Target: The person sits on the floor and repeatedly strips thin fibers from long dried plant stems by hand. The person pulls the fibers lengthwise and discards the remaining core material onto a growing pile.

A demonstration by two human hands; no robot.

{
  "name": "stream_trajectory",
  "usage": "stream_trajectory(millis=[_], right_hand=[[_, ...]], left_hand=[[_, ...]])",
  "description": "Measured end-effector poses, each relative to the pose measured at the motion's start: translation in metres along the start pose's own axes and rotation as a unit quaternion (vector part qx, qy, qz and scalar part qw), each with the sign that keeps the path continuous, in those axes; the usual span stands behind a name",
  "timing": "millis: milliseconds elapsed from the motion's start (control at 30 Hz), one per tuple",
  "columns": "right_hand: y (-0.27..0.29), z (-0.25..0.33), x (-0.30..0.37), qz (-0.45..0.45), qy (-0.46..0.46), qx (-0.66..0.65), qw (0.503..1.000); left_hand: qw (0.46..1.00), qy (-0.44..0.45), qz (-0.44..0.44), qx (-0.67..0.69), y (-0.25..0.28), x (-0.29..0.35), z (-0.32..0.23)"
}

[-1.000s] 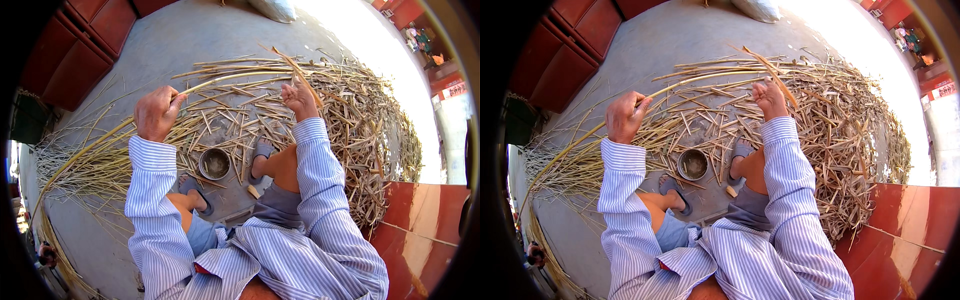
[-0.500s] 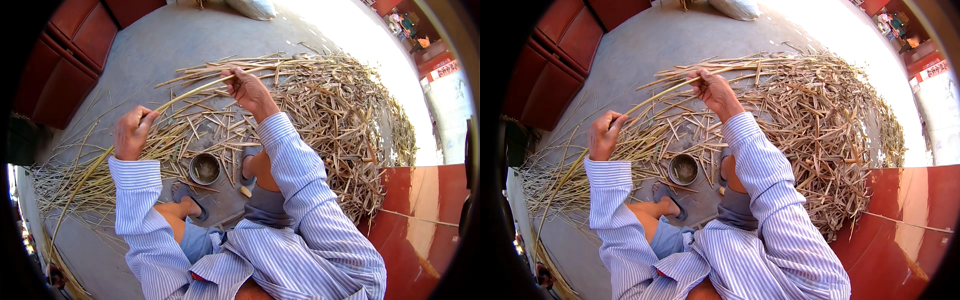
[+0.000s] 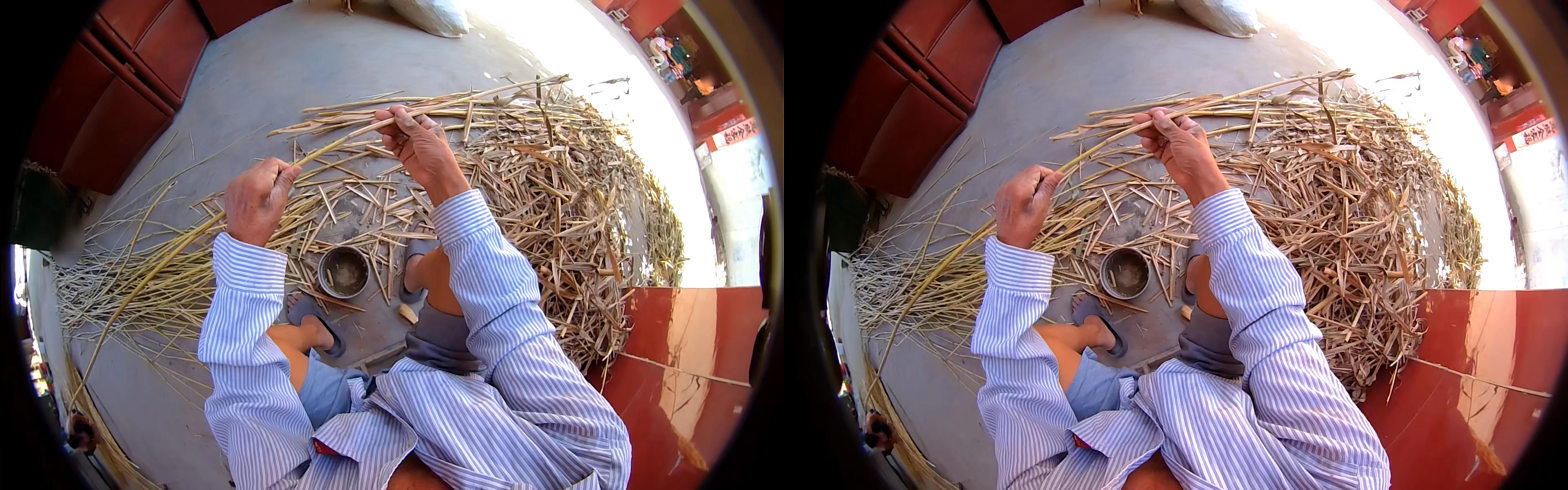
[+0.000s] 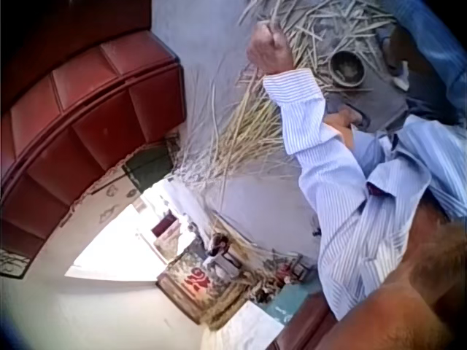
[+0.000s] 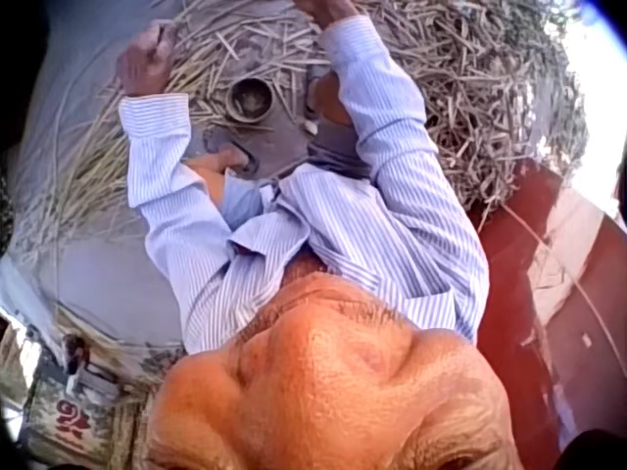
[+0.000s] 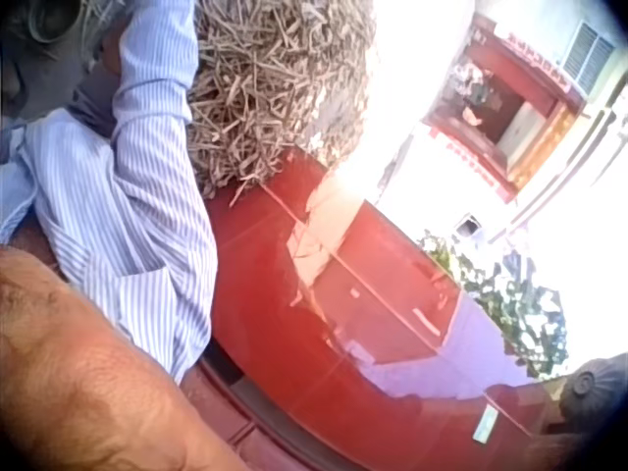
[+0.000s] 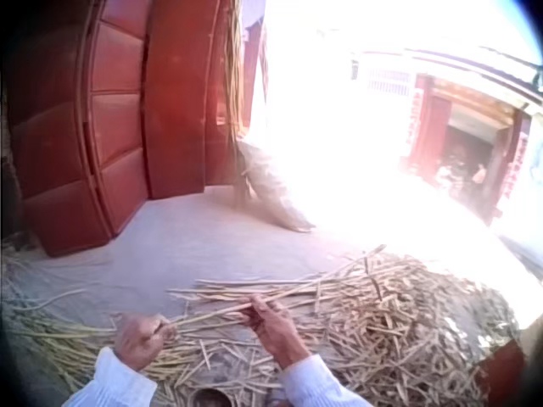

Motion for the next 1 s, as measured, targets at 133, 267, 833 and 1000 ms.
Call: stream_trajectory(millis=[133,267,833,1000], right_hand=[[0.01,0.004,0.001,-0.032,0.027,0.002,0.999],[0.027,-0.001,0.001,-0.11,0.008,0.001,0.994],[0.088,0.038,0.026,-0.079,-0.074,-0.049,0.993],[0.12,0.043,0.009,-0.126,-0.006,-0.053,0.991]], left_hand=[[0.998,-0.016,-0.033,-0.044,0.002,-0.002,-0.012],[0.986,-0.104,-0.057,-0.12,0.006,-0.005,-0.034],[0.992,0.058,0.103,0.039,0.027,0.033,0.034],[0.977,0.105,0.145,0.118,0.015,0.043,0.041]])
Point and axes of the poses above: each hand's wrist, its own x-axis away from the middle knuckle, its own y-axis out of the back of the hand, z = x × y, the point moved 9 cm from there along -x, towards the middle knuckle, and after that the axes turned 8 degrees about -y, right-handed, at the moved point
